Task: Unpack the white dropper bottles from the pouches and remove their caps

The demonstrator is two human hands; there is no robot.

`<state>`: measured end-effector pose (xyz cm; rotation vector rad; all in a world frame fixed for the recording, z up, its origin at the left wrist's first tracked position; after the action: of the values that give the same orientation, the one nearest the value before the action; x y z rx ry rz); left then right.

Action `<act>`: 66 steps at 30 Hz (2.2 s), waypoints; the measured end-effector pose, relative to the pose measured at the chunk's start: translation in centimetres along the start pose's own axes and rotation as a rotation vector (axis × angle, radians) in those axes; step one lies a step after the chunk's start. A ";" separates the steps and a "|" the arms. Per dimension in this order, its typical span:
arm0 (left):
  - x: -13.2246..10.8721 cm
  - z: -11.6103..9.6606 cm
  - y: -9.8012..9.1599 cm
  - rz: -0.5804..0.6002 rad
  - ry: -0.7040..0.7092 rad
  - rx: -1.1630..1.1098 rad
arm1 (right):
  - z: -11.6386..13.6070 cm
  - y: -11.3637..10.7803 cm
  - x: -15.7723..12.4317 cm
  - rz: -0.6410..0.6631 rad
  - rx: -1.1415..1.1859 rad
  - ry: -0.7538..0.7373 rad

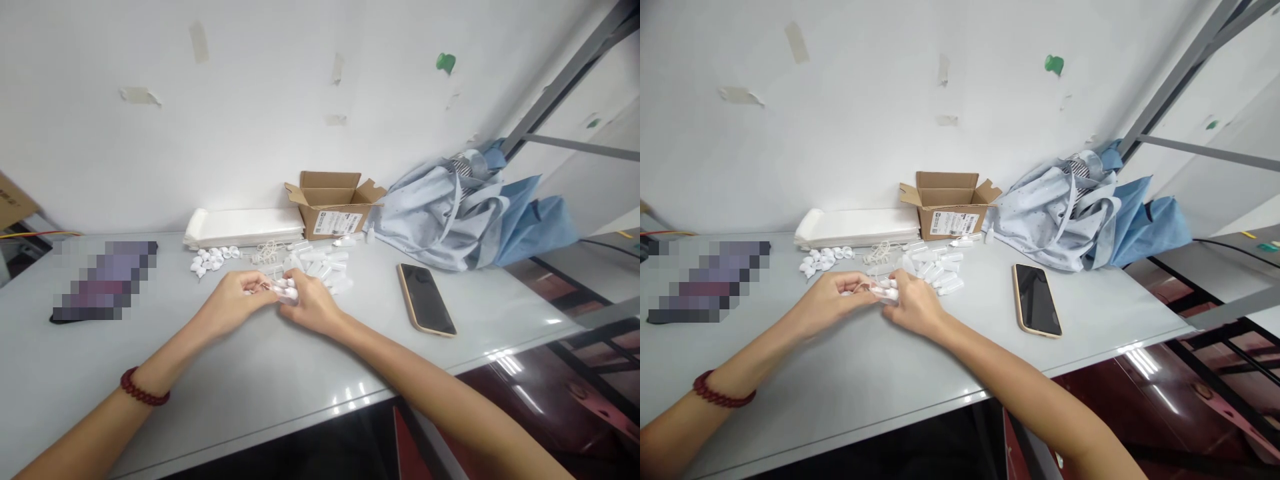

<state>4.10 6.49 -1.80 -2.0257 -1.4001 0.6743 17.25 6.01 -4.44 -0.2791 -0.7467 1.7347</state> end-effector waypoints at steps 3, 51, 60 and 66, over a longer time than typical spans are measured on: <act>0.1 -0.1 -0.6 0.063 0.041 0.059 | 0.0 -0.1 0.2 0.024 -0.013 -0.002; 0.2 1.3 -0.3 0.136 -0.035 0.182 | 0.6 0.3 -0.2 0.093 -0.085 -0.042; 0.1 0.2 -0.4 0.220 0.068 0.091 | 0.7 0.5 -0.3 0.098 -0.064 -0.066; 0.2 1.6 0.0 0.199 -0.123 -0.064 | 0.5 0.3 -0.2 0.092 -0.075 -0.040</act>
<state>3.00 6.93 -2.93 -2.2276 -1.3132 0.8620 16.80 5.58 -4.29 -0.3354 -0.8410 1.8053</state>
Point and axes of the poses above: each hand's wrist, its own x-axis towards the middle knuckle, its own y-axis out of the palm, z = x × y, the point moved 7 cm from there along x, towards the middle knuckle, and after that the axes turned 15 degrees about x, right-handed, at the moved point
